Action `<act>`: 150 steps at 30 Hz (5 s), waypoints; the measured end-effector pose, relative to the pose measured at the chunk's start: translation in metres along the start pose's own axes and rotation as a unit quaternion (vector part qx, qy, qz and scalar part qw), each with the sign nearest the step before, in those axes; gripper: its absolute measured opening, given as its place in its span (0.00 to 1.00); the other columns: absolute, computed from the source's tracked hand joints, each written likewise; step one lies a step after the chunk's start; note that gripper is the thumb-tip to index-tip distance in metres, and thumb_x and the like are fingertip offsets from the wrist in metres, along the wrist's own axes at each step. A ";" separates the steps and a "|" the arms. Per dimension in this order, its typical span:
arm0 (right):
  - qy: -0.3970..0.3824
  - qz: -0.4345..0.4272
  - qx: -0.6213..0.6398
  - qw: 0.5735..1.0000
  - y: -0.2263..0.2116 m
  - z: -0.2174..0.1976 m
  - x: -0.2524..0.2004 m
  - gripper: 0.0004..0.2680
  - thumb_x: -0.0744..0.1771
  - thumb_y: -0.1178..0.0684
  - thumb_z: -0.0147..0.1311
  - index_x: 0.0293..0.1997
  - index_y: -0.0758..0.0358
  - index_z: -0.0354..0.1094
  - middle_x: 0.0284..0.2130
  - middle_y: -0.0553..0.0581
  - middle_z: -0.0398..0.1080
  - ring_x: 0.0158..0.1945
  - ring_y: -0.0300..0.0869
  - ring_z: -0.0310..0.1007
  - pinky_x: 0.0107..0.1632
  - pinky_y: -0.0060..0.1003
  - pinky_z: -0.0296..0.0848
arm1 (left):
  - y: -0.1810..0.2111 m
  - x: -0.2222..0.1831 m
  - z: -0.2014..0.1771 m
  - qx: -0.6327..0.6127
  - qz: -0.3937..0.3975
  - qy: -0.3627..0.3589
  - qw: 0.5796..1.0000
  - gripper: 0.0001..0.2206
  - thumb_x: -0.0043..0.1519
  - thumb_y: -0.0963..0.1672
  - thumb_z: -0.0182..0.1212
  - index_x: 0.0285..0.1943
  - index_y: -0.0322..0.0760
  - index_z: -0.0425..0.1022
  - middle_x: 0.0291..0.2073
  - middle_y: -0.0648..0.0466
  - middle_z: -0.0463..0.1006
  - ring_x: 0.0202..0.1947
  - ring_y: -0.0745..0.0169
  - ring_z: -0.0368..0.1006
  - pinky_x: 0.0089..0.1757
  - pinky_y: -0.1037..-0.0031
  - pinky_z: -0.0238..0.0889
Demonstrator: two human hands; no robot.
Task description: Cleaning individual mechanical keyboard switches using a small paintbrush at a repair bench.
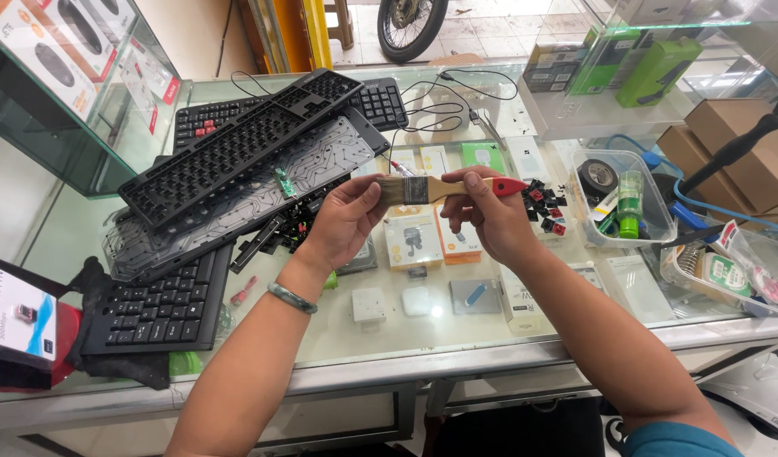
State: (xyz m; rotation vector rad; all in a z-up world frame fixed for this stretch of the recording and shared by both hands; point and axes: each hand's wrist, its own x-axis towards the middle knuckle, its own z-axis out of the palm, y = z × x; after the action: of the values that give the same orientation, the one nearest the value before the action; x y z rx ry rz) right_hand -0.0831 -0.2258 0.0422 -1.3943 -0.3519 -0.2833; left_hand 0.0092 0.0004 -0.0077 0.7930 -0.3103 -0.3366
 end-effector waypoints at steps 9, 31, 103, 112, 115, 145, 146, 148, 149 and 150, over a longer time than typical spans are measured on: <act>-0.042 -0.116 -0.165 0.979 -0.012 0.006 -0.005 0.11 0.72 0.51 0.47 0.48 0.70 0.73 0.21 0.62 0.75 0.23 0.43 0.77 0.31 0.34 0.78 | 0.006 -0.006 0.016 0.092 0.032 0.048 0.994 0.09 0.63 0.40 0.66 0.52 0.30 0.80 0.45 0.41 0.83 0.47 0.47 0.81 0.50 0.58 0.78; -0.053 -0.231 -0.261 0.936 -0.029 0.022 -0.010 0.10 0.70 0.53 0.52 0.49 0.69 0.75 0.25 0.65 0.78 0.23 0.48 0.77 0.30 0.38 0.77 | 0.014 -0.016 0.018 0.295 0.118 0.008 0.948 0.25 0.54 0.36 0.75 0.61 0.35 0.74 0.52 0.44 0.80 0.45 0.52 0.82 0.51 0.60 0.78; 0.002 -0.225 -0.168 0.960 -0.020 0.008 -0.008 0.11 0.72 0.53 0.47 0.44 0.71 0.75 0.15 0.58 0.71 0.17 0.39 0.71 0.25 0.30 0.72 | 0.012 -0.012 0.018 0.183 0.037 0.062 0.981 0.21 0.60 0.42 0.71 0.63 0.37 0.75 0.48 0.44 0.83 0.48 0.55 0.81 0.49 0.56 0.79; -0.020 -0.235 -0.209 0.949 -0.024 0.015 -0.012 0.10 0.71 0.53 0.49 0.43 0.69 0.76 0.16 0.58 0.73 0.17 0.39 0.71 0.26 0.30 0.72 | 0.015 -0.014 0.022 0.192 0.037 0.056 0.979 0.21 0.61 0.42 0.70 0.64 0.36 0.73 0.49 0.41 0.83 0.48 0.52 0.81 0.49 0.54 0.79; -0.035 -0.234 -0.222 0.946 -0.023 0.018 -0.011 0.09 0.71 0.54 0.49 0.42 0.69 0.76 0.15 0.56 0.72 0.16 0.38 0.69 0.25 0.30 0.70 | 0.014 -0.014 0.023 0.208 0.038 0.069 0.975 0.21 0.60 0.43 0.71 0.63 0.36 0.74 0.47 0.43 0.83 0.48 0.55 0.81 0.50 0.55 0.77; -0.079 -0.275 -0.412 0.865 0.016 0.006 -0.002 0.08 0.66 0.59 0.63 0.49 0.59 0.75 0.32 0.58 0.79 0.39 0.52 0.78 0.45 0.44 0.78 | 0.018 -0.033 0.044 0.245 -0.100 -0.045 0.963 0.33 0.60 0.45 0.71 0.74 0.34 0.61 0.46 0.43 0.84 0.51 0.53 0.80 0.53 0.55 0.74; -0.101 -0.253 -0.431 0.860 0.021 -0.009 0.004 0.08 0.65 0.59 0.63 0.48 0.60 0.75 0.33 0.60 0.79 0.40 0.56 0.78 0.45 0.49 0.77 | 0.019 -0.032 0.043 0.322 -0.068 -0.060 0.942 0.33 0.60 0.46 0.71 0.75 0.37 0.61 0.48 0.43 0.83 0.52 0.53 0.80 0.52 0.57 0.75; -0.122 -0.229 -0.448 0.856 0.017 -0.042 0.009 0.08 0.65 0.60 0.63 0.48 0.61 0.75 0.34 0.63 0.79 0.42 0.60 0.77 0.46 0.53 0.76 | 0.031 -0.033 0.044 0.398 -0.041 -0.073 0.914 0.33 0.61 0.48 0.71 0.75 0.40 0.62 0.49 0.42 0.83 0.53 0.52 0.79 0.51 0.59 0.75; -0.107 -0.151 -0.522 0.832 0.007 -0.059 0.010 0.10 0.63 0.63 0.63 0.49 0.61 0.74 0.32 0.65 0.78 0.41 0.63 0.77 0.48 0.56 0.75 | 0.041 -0.034 0.046 0.481 0.018 -0.040 0.876 0.25 0.63 0.48 0.68 0.69 0.41 0.68 0.46 0.45 0.84 0.50 0.48 0.80 0.49 0.58 0.76; -0.092 -0.076 -0.592 0.797 -0.004 -0.076 0.013 0.13 0.62 0.66 0.62 0.49 0.62 0.72 0.30 0.68 0.77 0.40 0.67 0.76 0.50 0.59 0.75 | 0.052 -0.035 0.048 0.557 0.079 -0.005 0.827 0.19 0.65 0.47 0.65 0.64 0.41 0.75 0.44 0.47 0.84 0.48 0.45 0.80 0.47 0.58 0.77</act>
State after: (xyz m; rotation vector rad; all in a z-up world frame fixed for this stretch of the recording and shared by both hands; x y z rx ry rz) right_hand -0.0671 -0.3016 0.0403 -2.6591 -0.4731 -0.5490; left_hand -0.0322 0.0181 0.0575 1.9093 -0.5933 0.0437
